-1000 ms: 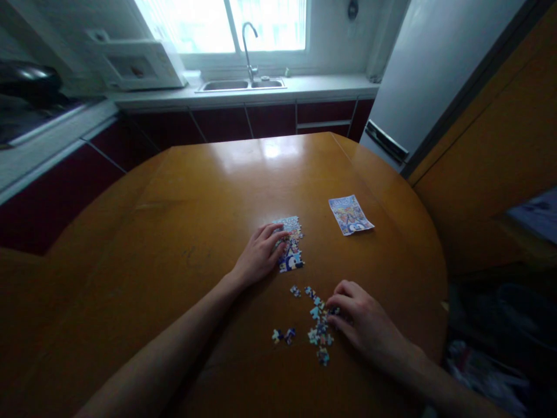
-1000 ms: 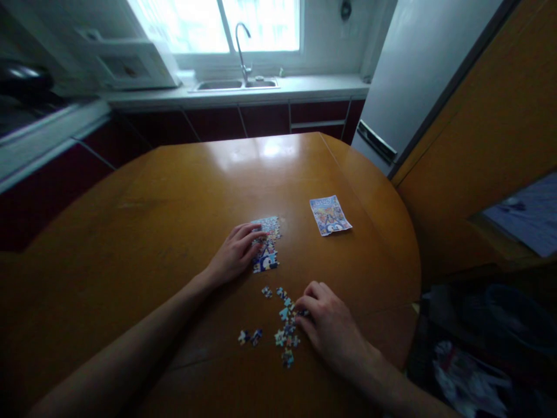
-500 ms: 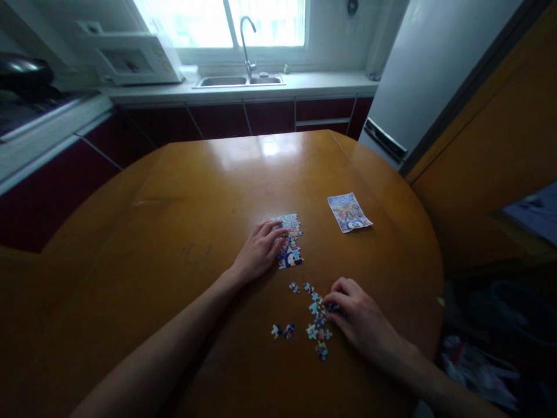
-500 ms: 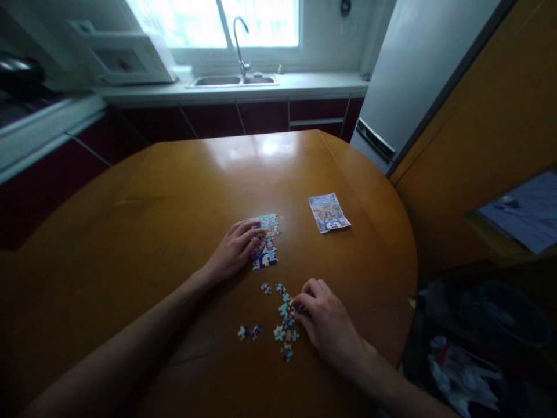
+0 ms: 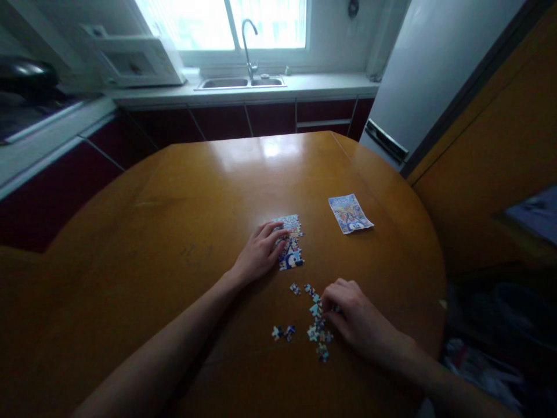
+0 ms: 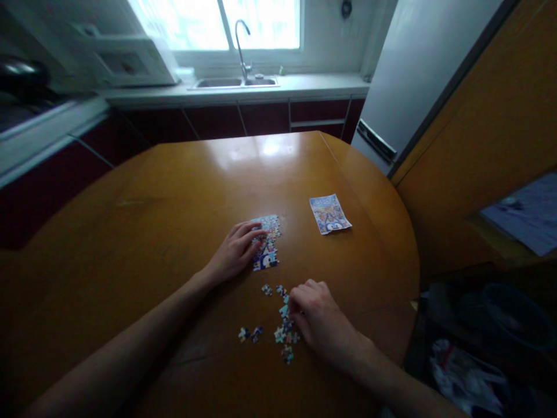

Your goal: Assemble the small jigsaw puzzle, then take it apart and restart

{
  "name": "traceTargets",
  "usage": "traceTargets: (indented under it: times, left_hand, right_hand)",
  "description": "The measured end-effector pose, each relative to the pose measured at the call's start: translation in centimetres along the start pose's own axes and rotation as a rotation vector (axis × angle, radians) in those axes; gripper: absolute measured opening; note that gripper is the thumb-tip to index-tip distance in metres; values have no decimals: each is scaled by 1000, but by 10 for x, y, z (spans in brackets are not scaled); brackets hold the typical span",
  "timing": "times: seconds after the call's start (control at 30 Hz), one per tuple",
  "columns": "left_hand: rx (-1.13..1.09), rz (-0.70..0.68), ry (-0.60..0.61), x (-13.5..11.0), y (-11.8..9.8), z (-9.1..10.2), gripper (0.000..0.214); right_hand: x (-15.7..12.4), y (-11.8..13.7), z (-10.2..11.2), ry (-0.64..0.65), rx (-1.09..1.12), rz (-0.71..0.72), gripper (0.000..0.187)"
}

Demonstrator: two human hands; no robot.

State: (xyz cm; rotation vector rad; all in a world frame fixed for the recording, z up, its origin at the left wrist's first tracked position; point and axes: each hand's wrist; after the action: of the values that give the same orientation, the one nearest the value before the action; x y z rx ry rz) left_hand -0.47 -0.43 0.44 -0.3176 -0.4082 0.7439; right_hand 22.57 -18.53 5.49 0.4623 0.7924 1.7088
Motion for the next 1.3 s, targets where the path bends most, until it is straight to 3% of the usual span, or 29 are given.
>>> traceTargets:
  times: [0.1,0.23,0.33,0.43,0.93,1.3]
  left_hand:
    - [-4,-5,-9,0,0,0,30]
    - [-10,-22,-35,0,-2,1,29]
    - [-9,-56,-37,-1,-5,3,27]
    - [10,-97,-20,-2,-7,5,26]
    - [18,-112,8,-4,-9,6,24]
    - [24,-148,-22,-4,-5,1,25]
  right_hand:
    - [26,-7,14,-95,215,11,14]
    - [85,-28,22,-223,471,-9,5]
    - [127,-43,19,-282,494,-45,2]
    - [151,-50,14,-317,420,-59,4]
    - [151,-47,2,-333,339,-57,10]
    - [155,-34,-4,-395,135,-61,15]
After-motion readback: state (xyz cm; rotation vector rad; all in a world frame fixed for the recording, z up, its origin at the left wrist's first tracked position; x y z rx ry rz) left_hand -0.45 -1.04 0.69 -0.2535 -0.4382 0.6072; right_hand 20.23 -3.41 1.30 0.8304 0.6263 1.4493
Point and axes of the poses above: each hand's wrist, its own x-axis towards the middle knuckle, its own z-axis out of the back of the hand, y = z × x, and after that the axes turned 2 degrees about y, right-handed
